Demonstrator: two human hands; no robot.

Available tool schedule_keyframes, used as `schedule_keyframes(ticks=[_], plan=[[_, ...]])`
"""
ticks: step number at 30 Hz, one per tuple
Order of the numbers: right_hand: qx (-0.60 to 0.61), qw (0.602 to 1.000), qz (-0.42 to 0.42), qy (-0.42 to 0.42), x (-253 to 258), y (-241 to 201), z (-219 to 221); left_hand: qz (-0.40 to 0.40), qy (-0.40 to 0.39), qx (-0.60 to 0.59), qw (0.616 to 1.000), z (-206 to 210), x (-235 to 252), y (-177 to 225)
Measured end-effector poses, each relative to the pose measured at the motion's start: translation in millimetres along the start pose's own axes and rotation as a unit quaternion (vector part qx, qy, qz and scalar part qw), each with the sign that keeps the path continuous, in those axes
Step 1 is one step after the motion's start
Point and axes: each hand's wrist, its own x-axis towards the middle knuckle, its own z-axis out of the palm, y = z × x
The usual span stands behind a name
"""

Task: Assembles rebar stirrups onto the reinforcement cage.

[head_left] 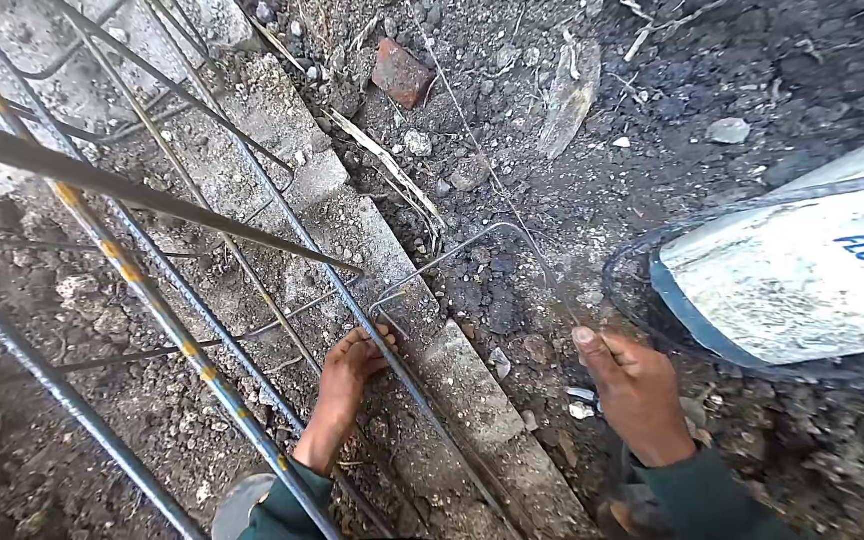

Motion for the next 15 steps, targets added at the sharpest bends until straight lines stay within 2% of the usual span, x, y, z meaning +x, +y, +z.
schedule_keyframes(ticks=[7, 12, 15], plan=[[-0.022, 1.000, 0.009, 0.019, -5, 17, -6, -0.013, -0.016, 0.049, 0.999, -1, 0, -2], [-0.054, 0.998, 0.032, 0.008, 2, 21, -2, -0.028, -0.023, 0.170, 0.985, -2, -1, -1], [-0.067, 0.997, 0.027, 0.007, 1, 19, -1, -0.046, -0.040, 0.188, 0.980, -6, -1, 1]])
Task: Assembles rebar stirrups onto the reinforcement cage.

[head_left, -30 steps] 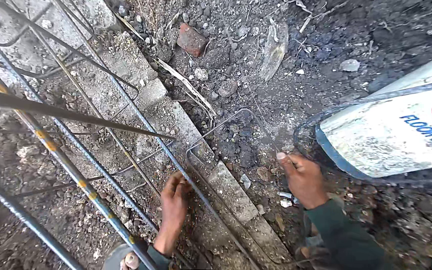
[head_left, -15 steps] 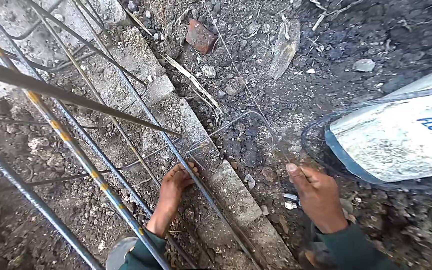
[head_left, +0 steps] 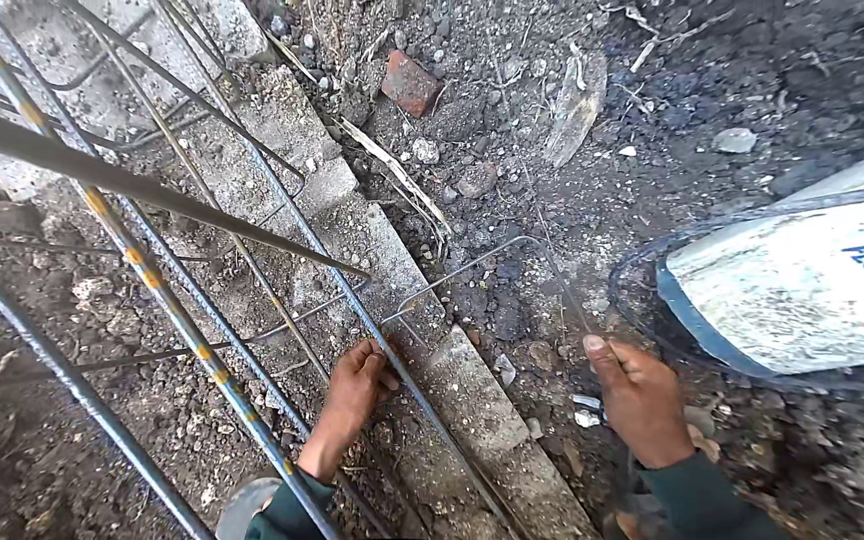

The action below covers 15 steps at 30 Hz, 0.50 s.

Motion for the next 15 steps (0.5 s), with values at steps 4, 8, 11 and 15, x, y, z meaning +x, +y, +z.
schedule_keyframes(ticks=[4, 8, 11, 15], plan=[[-0.005, 1.000, -0.018, 0.000, -7, -7, 5, -0.021, 0.015, 0.102, 0.994, -4, -5, 0], [-0.017, 0.999, -0.011, -0.028, -8, -14, 15, -0.021, 0.110, 0.355, 0.928, 5, -14, -1], [-0.014, 0.999, -0.002, -0.038, -9, -15, 20, -0.056, 0.133, 0.442, 0.885, 9, -22, 8], [-0.016, 0.998, 0.007, -0.058, -11, -23, 18, -0.035, 0.157, 0.489, 0.857, 10, -30, 10]])
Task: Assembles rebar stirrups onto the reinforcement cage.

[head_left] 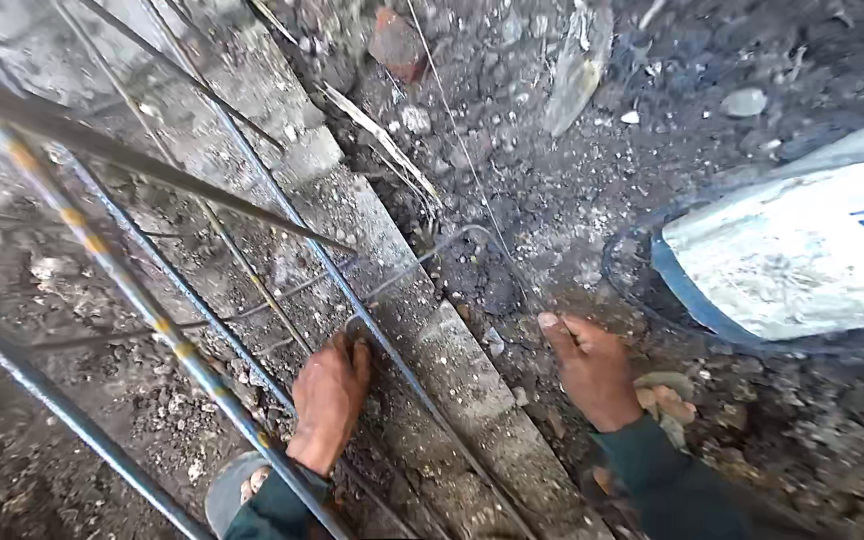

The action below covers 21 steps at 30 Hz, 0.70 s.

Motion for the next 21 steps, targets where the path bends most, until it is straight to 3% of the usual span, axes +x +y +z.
schedule_keyframes(ticks=[4, 9, 14, 17, 21], plan=[[0.021, 1.000, 0.003, -0.019, 5, 3, 1, 0.047, 0.060, 0.008, 0.997, 8, -5, -7], [0.020, 0.998, 0.010, -0.050, 6, -2, 2, 0.050, 0.100, -0.031, 0.993, 14, -2, -9], [0.022, 0.989, -0.038, -0.139, 27, -33, 8, 0.035, 0.086, -0.024, 0.995, 8, 5, -3], [0.011, 0.993, -0.052, -0.105, 48, -48, 15, 0.034, 0.084, -0.013, 0.996, 6, 8, -4], [0.026, 0.998, -0.053, -0.015, 55, -34, -12, 0.031, 0.068, -0.007, 0.997, 2, 11, -5]])
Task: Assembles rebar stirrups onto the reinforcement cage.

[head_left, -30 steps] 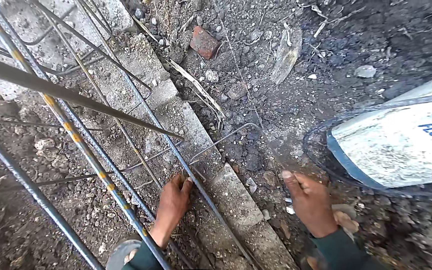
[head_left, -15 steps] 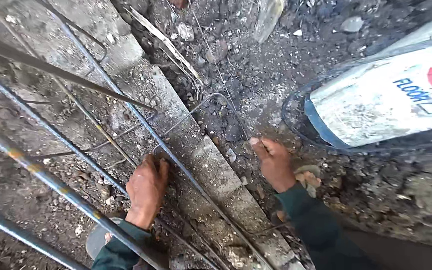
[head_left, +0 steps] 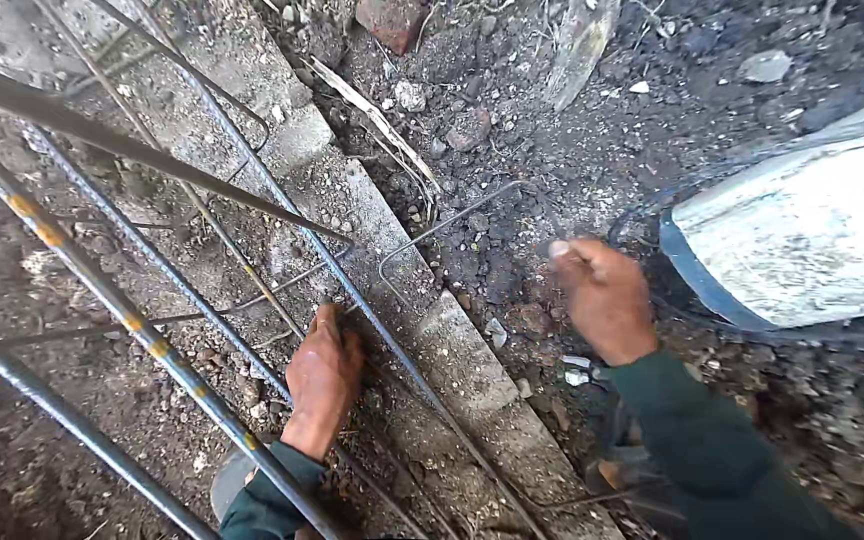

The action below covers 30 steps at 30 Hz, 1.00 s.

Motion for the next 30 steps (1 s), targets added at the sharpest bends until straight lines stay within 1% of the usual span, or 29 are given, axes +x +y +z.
schedule_keyframes(ticks=[2, 4, 6, 8, 10, 11, 13, 15, 17, 19, 21, 25, 27, 29, 30], plan=[[0.001, 1.000, -0.021, 0.024, -7, -2, -1, 0.013, 0.018, -0.013, 1.000, 2, -2, -3], [0.002, 0.999, -0.020, 0.028, -13, -8, 4, 0.022, 0.027, -0.011, 0.999, 1, -5, -4], [0.007, 1.000, -0.015, 0.024, -14, -7, 7, 0.018, 0.023, 0.031, 0.999, 0, -7, 0], [0.019, 0.999, -0.030, 0.019, -12, -9, 12, 0.016, 0.022, 0.075, 0.997, -3, -8, 1], [0.052, 0.998, -0.043, -0.001, -16, -20, 14, 0.033, 0.036, 0.078, 0.996, -6, -12, -12], [0.068, 0.996, -0.050, -0.006, -17, -27, 17, 0.047, 0.053, 0.070, 0.995, -7, -14, -23], [0.091, 0.994, -0.065, -0.023, -17, -42, 25, 0.099, 0.117, 0.045, 0.987, -3, -13, -46], [0.089, 0.993, -0.068, -0.049, -14, -51, 35, 0.122, 0.176, 0.036, 0.976, 7, -10, -56], [0.083, 0.993, -0.053, -0.061, -13, -48, 41, 0.105, 0.196, 0.021, 0.975, 18, -7, -54], [0.078, 0.995, -0.049, -0.046, -9, -39, 41, 0.092, 0.204, 0.007, 0.975, 24, -5, -50], [0.083, 0.995, -0.045, -0.039, -11, -34, 40, 0.097, 0.217, 0.021, 0.971, 23, -8, -52], [0.073, 0.995, -0.048, -0.048, -24, -54, 52, 0.058, 0.279, 0.057, 0.957, 17, -7, -62], [0.050, 0.997, -0.043, -0.038, -27, -65, 58, 0.018, 0.287, 0.034, 0.957, 20, -3, -64], [0.022, 0.999, -0.044, -0.015, -31, -71, 62, -0.034, 0.271, -0.020, 0.962, 20, -1, -61], [0.011, 0.999, -0.050, -0.005, -33, -72, 65, -0.038, 0.273, -0.062, 0.959, 21, -1, -61]])
